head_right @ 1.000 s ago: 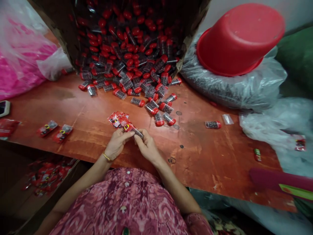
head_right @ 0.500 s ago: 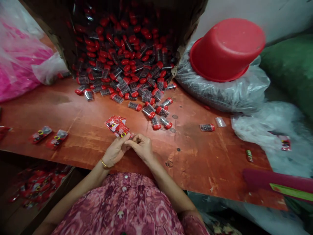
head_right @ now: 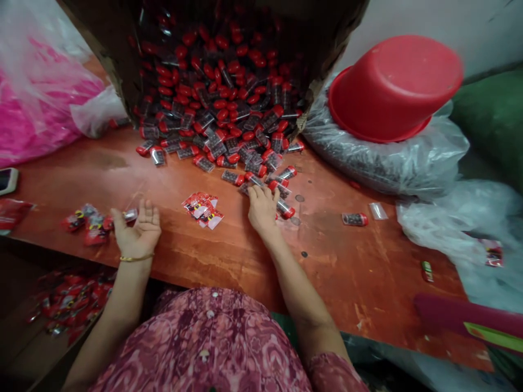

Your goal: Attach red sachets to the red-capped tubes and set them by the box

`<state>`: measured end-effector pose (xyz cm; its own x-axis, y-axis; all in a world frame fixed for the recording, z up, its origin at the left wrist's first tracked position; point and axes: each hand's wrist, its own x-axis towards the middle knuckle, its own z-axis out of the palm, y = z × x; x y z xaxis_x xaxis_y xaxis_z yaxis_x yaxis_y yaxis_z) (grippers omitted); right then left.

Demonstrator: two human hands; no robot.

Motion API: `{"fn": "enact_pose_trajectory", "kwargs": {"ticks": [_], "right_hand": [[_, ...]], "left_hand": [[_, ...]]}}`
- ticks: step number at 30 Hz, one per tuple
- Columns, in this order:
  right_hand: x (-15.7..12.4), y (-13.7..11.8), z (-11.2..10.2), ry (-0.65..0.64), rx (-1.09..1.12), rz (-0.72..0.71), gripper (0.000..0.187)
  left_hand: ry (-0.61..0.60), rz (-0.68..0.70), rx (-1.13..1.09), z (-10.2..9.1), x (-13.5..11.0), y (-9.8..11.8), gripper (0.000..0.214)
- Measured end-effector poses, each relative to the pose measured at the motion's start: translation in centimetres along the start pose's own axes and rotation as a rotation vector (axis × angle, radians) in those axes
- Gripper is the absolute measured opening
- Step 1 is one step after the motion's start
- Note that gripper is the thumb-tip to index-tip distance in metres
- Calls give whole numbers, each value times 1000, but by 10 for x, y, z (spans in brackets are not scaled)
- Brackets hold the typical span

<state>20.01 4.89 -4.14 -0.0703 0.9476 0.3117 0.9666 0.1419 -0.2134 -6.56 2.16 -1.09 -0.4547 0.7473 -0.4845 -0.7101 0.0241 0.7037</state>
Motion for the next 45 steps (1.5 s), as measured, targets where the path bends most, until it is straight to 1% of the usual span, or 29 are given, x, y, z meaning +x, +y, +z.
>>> {"fn": "enact_pose_trajectory", "kwargs": {"ticks": [1, 3, 4, 5, 7, 8, 9, 11, 13, 15, 17, 20, 23, 26, 28, 31, 34, 37, 39, 42, 44, 45], "right_hand": [[-5, 3, 1, -19, 25, -53, 38], [-18, 8, 2, -26, 89, -136, 41], [-25, 10, 1, -13, 119, -159, 41], [-32, 12, 0, 11, 142, -169, 40], [-44, 17, -3, 87, 176, -169, 36], [-48, 18, -4, 128, 196, -170, 33], [-51, 19, -5, 166, 219, -171, 29], [-54, 18, -8, 230, 271, -164, 22], [-54, 12, -12, 269, 330, -148, 17], [-53, 2, -16, 273, 394, -142, 15], [-52, -12, -19, 241, 472, -144, 16], [-49, -36, -22, 173, 598, -120, 16], [-45, -55, -20, 77, 697, -89, 16], [-42, -62, -16, 18, 753, -63, 15], [-42, -62, -13, 2, 800, -14, 15], [-42, -62, -10, -46, 965, 131, 17], [-37, -70, -9, -104, 1202, 270, 22], [-29, -81, -12, -120, 1354, 314, 25], [-25, -86, -14, -95, 1378, 326, 24], [-25, -84, -18, -32, 1333, 354, 25], [-28, -81, -19, -10, 1276, 340, 28], [-30, -79, -20, -9, 1244, 320, 29]], "left_hand": [[-32, -10, 75, 1, -2, -4, 40], [-138, -5, 330, 5, -8, -18, 33], [-217, 64, 495, 7, -10, -25, 33], [-298, 180, 673, 9, -12, -33, 33], [-392, 464, 1022, 12, -11, -44, 31], [-408, 578, 1175, 13, -8, -47, 27], [-408, 656, 1306, 14, -5, -48, 23], [-406, 710, 1487, 15, 3, -49, 18], [-420, 714, 1571, 15, 9, -48, 17], [-431, 733, 1576, 14, 13, -48, 18], [-437, 748, 1533, 11, 13, -48, 19], [-427, 737, 1470, 9, 9, -48, 20], [-438, 724, 1496, 9, 3, -49, 19], [-458, 715, 1494, 10, -1, -50, 15], [-450, 684, 1406, 12, -1, -49, 14], [-427, 614, 1159, 17, -6, -44, 15], [-455, 514, 913, 27, -19, -40, 20], [-499, 385, 789, 34, -35, -41, 21], [-508, 330, 738, 35, -42, -43, 24], [-448, 266, 692, 31, -49, -43, 31], [-436, 141, 723, 26, -53, -41, 29], [-460, 47, 745, 25, -55, -39, 31]]}}
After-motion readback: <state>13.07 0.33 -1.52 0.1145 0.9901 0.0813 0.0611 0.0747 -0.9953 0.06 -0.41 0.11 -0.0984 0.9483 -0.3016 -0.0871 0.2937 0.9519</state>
